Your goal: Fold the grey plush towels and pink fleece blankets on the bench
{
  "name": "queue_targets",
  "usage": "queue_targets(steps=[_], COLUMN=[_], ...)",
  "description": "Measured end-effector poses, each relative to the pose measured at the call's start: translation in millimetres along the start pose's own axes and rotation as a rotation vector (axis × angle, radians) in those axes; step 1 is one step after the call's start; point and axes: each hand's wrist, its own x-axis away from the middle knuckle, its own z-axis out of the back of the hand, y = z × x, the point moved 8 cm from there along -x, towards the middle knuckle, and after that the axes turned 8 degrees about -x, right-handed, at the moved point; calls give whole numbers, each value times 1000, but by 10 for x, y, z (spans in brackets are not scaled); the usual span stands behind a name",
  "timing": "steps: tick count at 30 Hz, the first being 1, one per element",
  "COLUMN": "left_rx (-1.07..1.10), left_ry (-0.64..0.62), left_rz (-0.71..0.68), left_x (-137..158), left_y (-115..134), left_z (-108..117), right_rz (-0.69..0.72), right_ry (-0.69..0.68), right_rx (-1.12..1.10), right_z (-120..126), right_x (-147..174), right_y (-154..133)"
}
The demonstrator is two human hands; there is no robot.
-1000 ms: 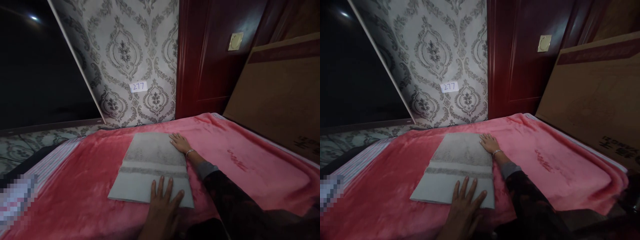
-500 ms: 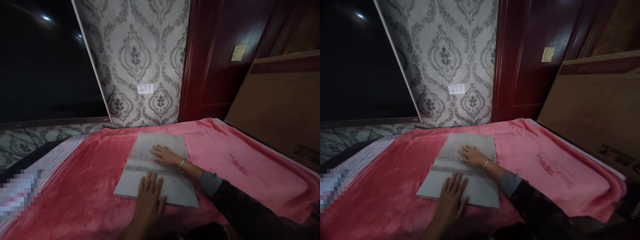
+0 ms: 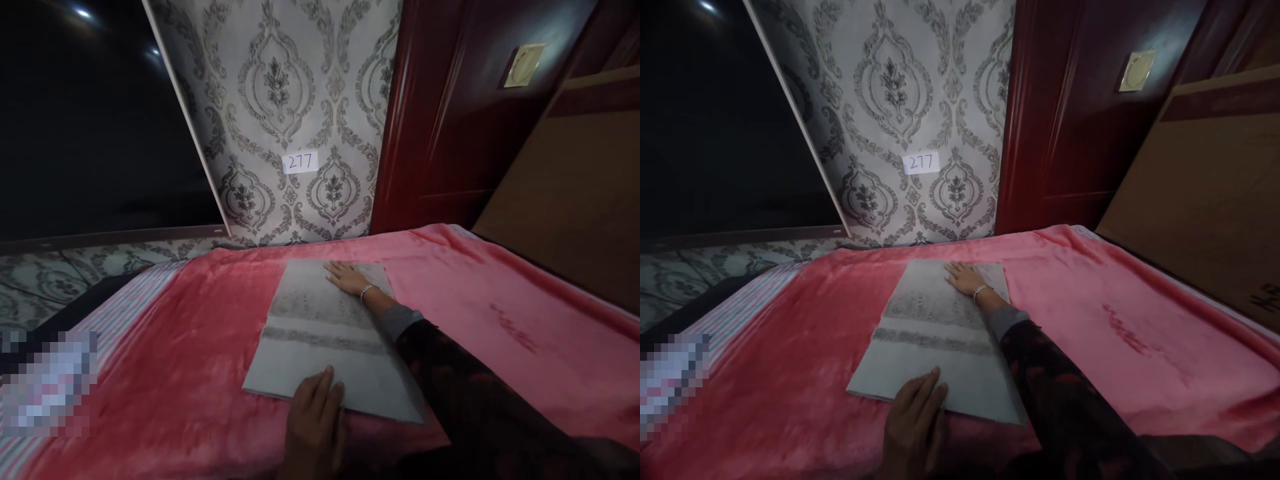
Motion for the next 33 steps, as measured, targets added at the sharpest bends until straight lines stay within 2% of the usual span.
queue_targets(steps=[6, 10, 13, 16, 18, 22, 25, 27, 29, 30, 32, 33], left_rx=[75, 38, 9, 20, 47, 93, 153, 207, 221, 222, 296, 402], left_ry=[48, 35, 0, -10, -5, 16, -5, -6, 34, 70, 160, 203], left_rz=[24, 42, 42, 30, 25, 46, 79, 112, 217, 321, 624, 802], left_x=[47, 9, -33, -86, -122, -178, -197, -194, -167, -133, 10, 120], left_y=[-11, 1, 14, 22, 28, 56, 40, -58, -307, -498, -953, -1169], left_z=[9, 12, 23, 74, 115, 169, 163, 187, 267, 325, 434, 453], right_rz=[-86, -93, 18, 229, 298, 289, 221, 177, 144, 133, 115, 106], right_ry=[4, -47, -78, -78, -69, -9, 74, 132, 182, 199, 217, 223], right_rx=[-6, -2, 18, 38, 32, -14, -28, -20, -12, -10, -8, -8], right_z=[66, 114, 24, -160, -281, -415, -464, -495, -520, -531, -547, -552], right_x=[-19, 179, 564, 1130, 1506, 2056, 2318, 2452, 2557, 2596, 2648, 2662], right_y=[68, -63, -297, -598, -700, -708, -671, -667, -681, -690, -701, -702])
